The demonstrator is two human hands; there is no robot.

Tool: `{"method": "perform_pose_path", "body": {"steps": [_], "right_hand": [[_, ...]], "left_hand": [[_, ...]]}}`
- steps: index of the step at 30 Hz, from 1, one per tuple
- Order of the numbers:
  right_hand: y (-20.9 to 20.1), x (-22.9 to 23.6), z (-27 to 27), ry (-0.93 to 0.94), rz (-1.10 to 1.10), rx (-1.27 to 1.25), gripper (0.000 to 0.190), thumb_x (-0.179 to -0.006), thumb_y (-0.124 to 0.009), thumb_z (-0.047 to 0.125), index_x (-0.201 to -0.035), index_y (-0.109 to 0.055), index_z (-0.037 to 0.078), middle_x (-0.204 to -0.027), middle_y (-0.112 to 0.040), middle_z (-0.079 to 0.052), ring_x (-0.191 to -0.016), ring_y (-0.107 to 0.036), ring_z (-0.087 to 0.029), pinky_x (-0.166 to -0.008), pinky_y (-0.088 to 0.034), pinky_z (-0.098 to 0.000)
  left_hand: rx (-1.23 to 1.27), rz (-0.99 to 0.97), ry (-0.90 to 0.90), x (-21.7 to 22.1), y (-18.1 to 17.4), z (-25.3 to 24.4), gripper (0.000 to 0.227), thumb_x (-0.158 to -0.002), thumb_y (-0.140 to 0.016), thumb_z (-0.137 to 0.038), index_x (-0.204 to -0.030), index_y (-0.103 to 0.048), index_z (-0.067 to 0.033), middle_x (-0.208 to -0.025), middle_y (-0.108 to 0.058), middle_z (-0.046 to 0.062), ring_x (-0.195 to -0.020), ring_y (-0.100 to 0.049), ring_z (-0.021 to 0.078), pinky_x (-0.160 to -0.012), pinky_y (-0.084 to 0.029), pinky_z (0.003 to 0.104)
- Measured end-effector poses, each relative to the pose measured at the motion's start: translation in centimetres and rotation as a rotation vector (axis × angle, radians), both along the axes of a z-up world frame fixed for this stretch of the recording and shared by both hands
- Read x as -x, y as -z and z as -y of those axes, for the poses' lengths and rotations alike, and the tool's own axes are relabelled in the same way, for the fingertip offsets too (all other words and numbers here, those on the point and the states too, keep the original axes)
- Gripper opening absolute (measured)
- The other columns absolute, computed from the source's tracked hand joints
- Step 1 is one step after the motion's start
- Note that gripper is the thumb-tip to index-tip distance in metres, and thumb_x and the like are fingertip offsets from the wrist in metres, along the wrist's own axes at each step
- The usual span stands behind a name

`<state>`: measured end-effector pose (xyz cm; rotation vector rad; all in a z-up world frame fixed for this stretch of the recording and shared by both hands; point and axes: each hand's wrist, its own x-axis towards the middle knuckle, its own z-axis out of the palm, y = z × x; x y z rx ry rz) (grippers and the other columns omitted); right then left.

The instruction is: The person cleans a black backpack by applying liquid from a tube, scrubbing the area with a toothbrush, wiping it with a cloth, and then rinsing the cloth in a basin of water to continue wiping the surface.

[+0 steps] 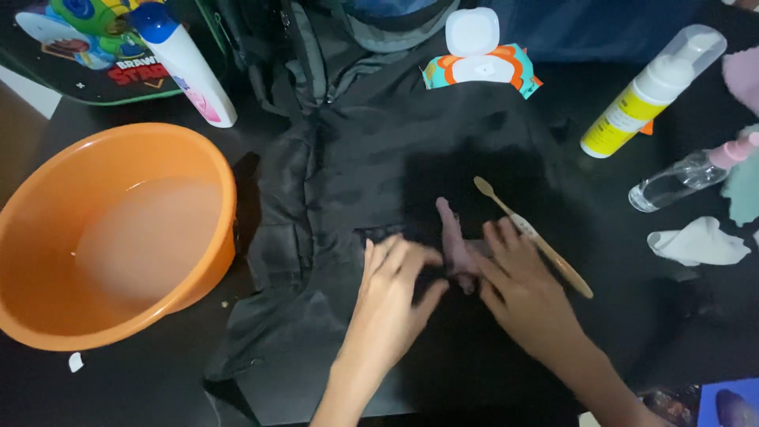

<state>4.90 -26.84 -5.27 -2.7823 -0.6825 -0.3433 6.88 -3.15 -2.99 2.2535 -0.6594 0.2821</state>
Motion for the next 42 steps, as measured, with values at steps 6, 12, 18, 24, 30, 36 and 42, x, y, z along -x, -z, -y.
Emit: {"method": "perform_pose_path", "body": {"steps": [6, 12, 18, 24, 30, 36, 42], "right_hand": [[-3.6, -1.6, -2.6, 0.113, -0.401, -0.281, 0.085, -0.091, -0.059, 0.014, -0.163, -0.015, 0.015, -0.171, -0.016, -0.014, -0.158, -0.015, -0.029, -0.121, -0.019, -0.0498], [-2.3, -3.7, -5.4, -0.035, -0.292, -0.164, 0.052, -0.1, -0.051, 0.016, -0.151, -0.046, 0.01, -0.164, -0.036, -0.014, -0.153, -0.029, -0.028, -0.119, -0.025, -0.0472], [0.8, -4.2, 1.7, -0.028, 0.04, 0.255, 0.073, -0.085, -0.062, 0.024, -0.154, -0.04, 0.012, -0.164, -0.037, -0.013, -0.153, -0.033, -0.026, -0.123, -0.024, -0.0461], [-3.2, -3.9, -3.4, 0.14, 0.035, -0.08, 0.059, -0.096, -0.053, 0.007, -0.154, -0.042, 0.01, -0.148, -0.058, -0.013, -0.117, -0.065, -0.022, -0.099, -0.05, -0.0414], [-0.8, -4.6, -1.9, -0.041, 0.177, 0.252, 0.077, -0.083, -0.059, -0.003, -0.156, -0.041, 0.014, -0.158, -0.048, -0.01, -0.134, -0.057, -0.023, -0.109, -0.048, -0.0336], [-3.7, -4.0, -3.0, 0.079, -0.02, 0.086, 0.074, -0.087, -0.059, 0.005, -0.157, -0.038, 0.016, -0.154, -0.049, -0.015, -0.143, -0.047, -0.028, -0.114, -0.038, -0.0463], [-1.1, -4.9, -1.8, -0.013, -0.148, 0.225, 0.077, -0.08, -0.068, 0.009, -0.152, -0.043, 0.014, -0.153, -0.048, -0.011, -0.139, -0.048, -0.023, -0.113, -0.038, -0.0418]], "left_hand": [[-0.037, -0.123, 0.189, 2.9, -1.0, -2.7, 0.041, -0.088, -0.079, -0.019, -0.126, -0.065, -0.0075, -0.135, -0.062, 0.013, -0.145, -0.043, 0.0405, -0.117, -0.025, 0.067], [-0.433, 0.082, -0.195, 1.6, 3.6, -2.9, 0.091, -0.094, -0.069, -0.051, -0.161, -0.028, -0.004, -0.169, -0.026, 0.016, -0.155, -0.02, 0.0437, -0.118, -0.02, 0.063], [-0.533, 0.088, -0.248, 1.6, 4.2, -2.9, 0.095, -0.091, -0.066, -0.063, -0.161, -0.03, -0.0105, -0.171, -0.026, 0.01, -0.155, -0.021, 0.039, -0.116, -0.023, 0.062], [-0.607, 0.149, -0.324, 1.2, 4.9, -2.6, 0.099, -0.088, -0.064, -0.07, -0.16, -0.031, -0.0112, -0.17, -0.028, 0.008, -0.156, -0.022, 0.0382, -0.118, -0.023, 0.06], [-0.584, 0.114, -0.273, 1.6, 4.4, -3.2, 0.098, -0.089, -0.066, -0.066, -0.161, -0.03, -0.0109, -0.17, -0.027, 0.008, -0.155, -0.021, 0.0399, -0.116, -0.024, 0.061], [-0.592, 0.151, -0.3, 1.5, 4.2, -2.6, 0.098, -0.089, -0.065, -0.065, -0.161, -0.029, -0.0097, -0.171, -0.026, 0.007, -0.156, -0.021, 0.0384, -0.118, -0.023, 0.059], [-0.569, 0.143, -0.291, 1.6, 4.6, -3.0, 0.097, -0.089, -0.067, -0.064, -0.161, -0.03, -0.011, -0.171, -0.027, 0.007, -0.155, -0.022, 0.0381, -0.118, -0.022, 0.06]]}}
